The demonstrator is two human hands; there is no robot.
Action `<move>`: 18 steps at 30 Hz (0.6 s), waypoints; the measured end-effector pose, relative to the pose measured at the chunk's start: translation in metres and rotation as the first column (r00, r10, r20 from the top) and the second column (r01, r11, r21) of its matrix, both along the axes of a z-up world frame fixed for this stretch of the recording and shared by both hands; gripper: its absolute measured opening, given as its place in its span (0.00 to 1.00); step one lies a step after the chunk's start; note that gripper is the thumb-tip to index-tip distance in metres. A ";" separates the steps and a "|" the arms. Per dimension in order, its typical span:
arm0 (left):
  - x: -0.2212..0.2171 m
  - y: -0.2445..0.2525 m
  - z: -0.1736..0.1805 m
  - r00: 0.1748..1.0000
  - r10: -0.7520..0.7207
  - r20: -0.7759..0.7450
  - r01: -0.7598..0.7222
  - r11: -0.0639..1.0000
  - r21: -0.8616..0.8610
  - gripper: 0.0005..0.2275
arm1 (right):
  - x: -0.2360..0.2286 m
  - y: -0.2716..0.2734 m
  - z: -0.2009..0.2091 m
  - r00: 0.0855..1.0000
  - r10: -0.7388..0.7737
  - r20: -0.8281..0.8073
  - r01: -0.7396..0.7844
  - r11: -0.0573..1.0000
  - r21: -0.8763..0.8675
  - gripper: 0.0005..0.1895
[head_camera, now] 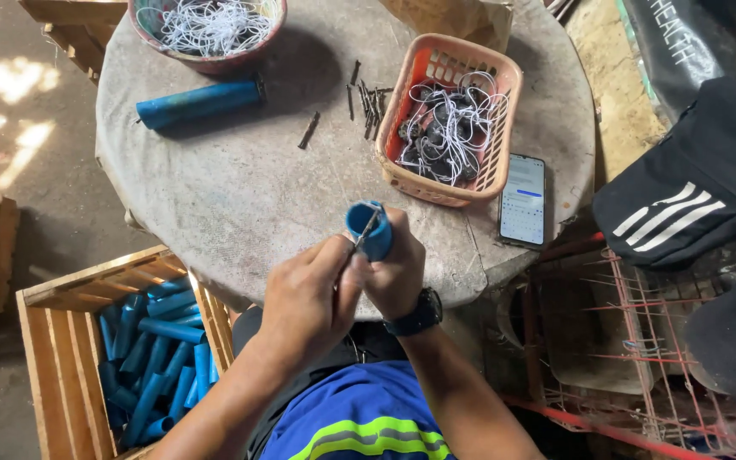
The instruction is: Inserting cotton wicks into blue plastic candle molds at a workbench
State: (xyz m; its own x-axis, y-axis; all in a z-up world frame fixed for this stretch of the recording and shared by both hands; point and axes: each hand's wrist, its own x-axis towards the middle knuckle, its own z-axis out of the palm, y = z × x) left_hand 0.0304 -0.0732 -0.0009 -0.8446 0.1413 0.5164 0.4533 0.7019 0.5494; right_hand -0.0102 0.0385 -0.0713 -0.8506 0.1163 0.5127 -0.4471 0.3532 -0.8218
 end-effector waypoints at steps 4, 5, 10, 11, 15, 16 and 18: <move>0.001 -0.003 -0.005 1.000 0.003 -0.013 -0.003 1.000 0.023 0.09 | 0.000 0.007 -0.016 1.000 0.008 -0.013 -0.009 0.999 -0.036 0.15; 0.001 -0.001 -0.004 1.000 -0.013 0.006 0.013 0.999 0.034 0.10 | -0.002 0.011 -0.021 0.999 0.047 -0.023 -0.047 0.998 -0.040 0.17; 0.002 -0.011 0.007 0.988 -0.135 0.073 0.126 0.985 0.117 0.11 | -0.007 0.022 0.000 0.983 0.167 -0.081 -0.168 0.986 -0.009 0.25; 0.002 -0.012 0.012 0.982 -0.158 0.102 0.138 0.974 0.178 0.11 | -0.009 0.024 0.010 0.981 0.157 -0.117 -0.148 0.985 0.087 0.24; 0.001 -0.020 0.013 0.981 -0.126 0.150 0.087 0.966 0.245 0.10 | -0.013 0.033 0.023 0.972 0.127 -0.199 -0.077 0.967 0.244 0.24; 0.001 -0.021 0.010 0.982 -0.122 0.145 0.083 0.966 0.246 0.10 | -0.013 0.036 0.025 0.970 0.132 -0.203 -0.080 0.966 0.245 0.24; 0.000 -0.024 0.005 0.984 -0.087 0.158 0.044 0.966 0.256 0.09 | -0.014 0.041 0.029 0.962 0.085 -0.261 0.016 0.931 0.364 0.23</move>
State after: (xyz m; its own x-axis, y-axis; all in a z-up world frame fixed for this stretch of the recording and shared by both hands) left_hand 0.0309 -0.0969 0.0043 -0.9148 0.0834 0.3953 0.3810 0.5034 0.7755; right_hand -0.0242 0.0792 -0.0424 -0.6757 -0.1454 0.7227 -0.6492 0.5819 -0.4899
